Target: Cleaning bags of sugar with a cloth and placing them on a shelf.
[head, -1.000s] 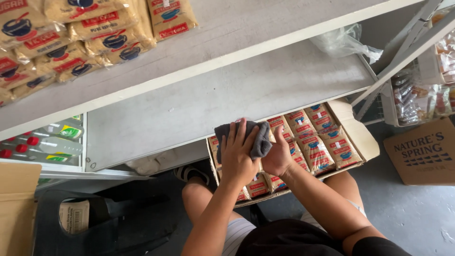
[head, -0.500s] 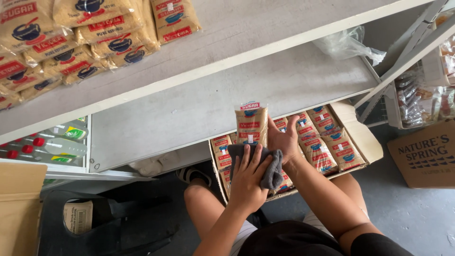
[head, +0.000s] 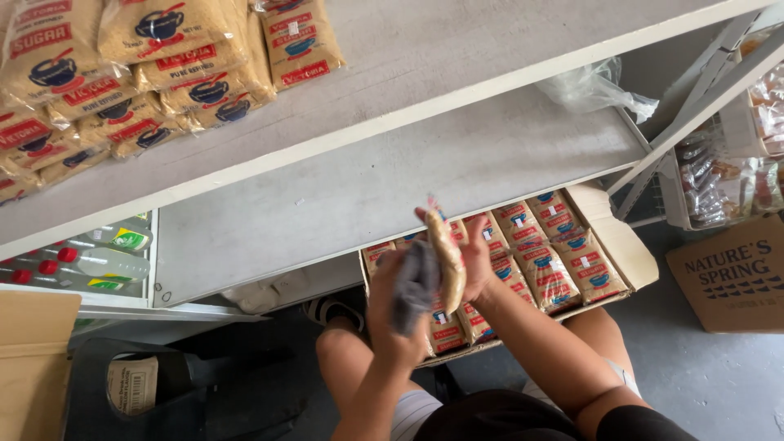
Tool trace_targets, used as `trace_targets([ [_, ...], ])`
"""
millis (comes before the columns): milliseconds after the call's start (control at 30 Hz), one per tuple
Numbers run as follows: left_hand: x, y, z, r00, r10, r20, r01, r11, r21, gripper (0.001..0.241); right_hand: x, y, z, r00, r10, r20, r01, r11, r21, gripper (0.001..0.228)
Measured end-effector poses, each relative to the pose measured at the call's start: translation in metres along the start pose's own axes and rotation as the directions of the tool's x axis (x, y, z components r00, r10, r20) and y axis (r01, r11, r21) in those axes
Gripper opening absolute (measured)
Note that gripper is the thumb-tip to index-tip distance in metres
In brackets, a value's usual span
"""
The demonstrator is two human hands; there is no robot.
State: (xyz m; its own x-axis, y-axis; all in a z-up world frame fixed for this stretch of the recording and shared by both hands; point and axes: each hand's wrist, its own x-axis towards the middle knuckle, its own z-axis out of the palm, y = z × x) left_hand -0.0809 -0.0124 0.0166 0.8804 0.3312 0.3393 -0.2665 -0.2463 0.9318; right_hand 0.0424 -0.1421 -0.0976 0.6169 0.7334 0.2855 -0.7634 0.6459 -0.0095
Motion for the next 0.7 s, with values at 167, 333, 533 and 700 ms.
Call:
trace_targets([
  [167, -0.005, 0.028, 0.021, 0.835, 0.437, 0.335, -0.539, 0.771, 0.338, 0.054, 0.016, 0.029, -0.004, 0.980, 0.019, 0.196, -0.009, 0.999, -0.050, 0.108],
  [333, 0.005, 0.022, 0.016, 0.869, 0.374, 0.324, -0.457, 0.856, 0.240, 0.050, 0.018, 0.039, 0.033, 0.998, 0.033, -0.044, -0.042, 0.972, -0.230, 0.073],
  [533, 0.049, 0.027, 0.015, 0.901, 0.383, 0.203, -0.432, 0.746, 0.507, 0.054, 0.005, 0.045, 0.048, 0.887, -0.449, 0.106, 0.076, -0.083, -0.994, 0.061],
  [700, 0.041, 0.010, 0.037, 0.882, 0.278, 0.380, -0.458, 0.698, 0.551, 0.063, 0.014, 0.056, 0.047, 1.000, 0.008, -0.021, -0.014, 0.947, -0.322, 0.079],
])
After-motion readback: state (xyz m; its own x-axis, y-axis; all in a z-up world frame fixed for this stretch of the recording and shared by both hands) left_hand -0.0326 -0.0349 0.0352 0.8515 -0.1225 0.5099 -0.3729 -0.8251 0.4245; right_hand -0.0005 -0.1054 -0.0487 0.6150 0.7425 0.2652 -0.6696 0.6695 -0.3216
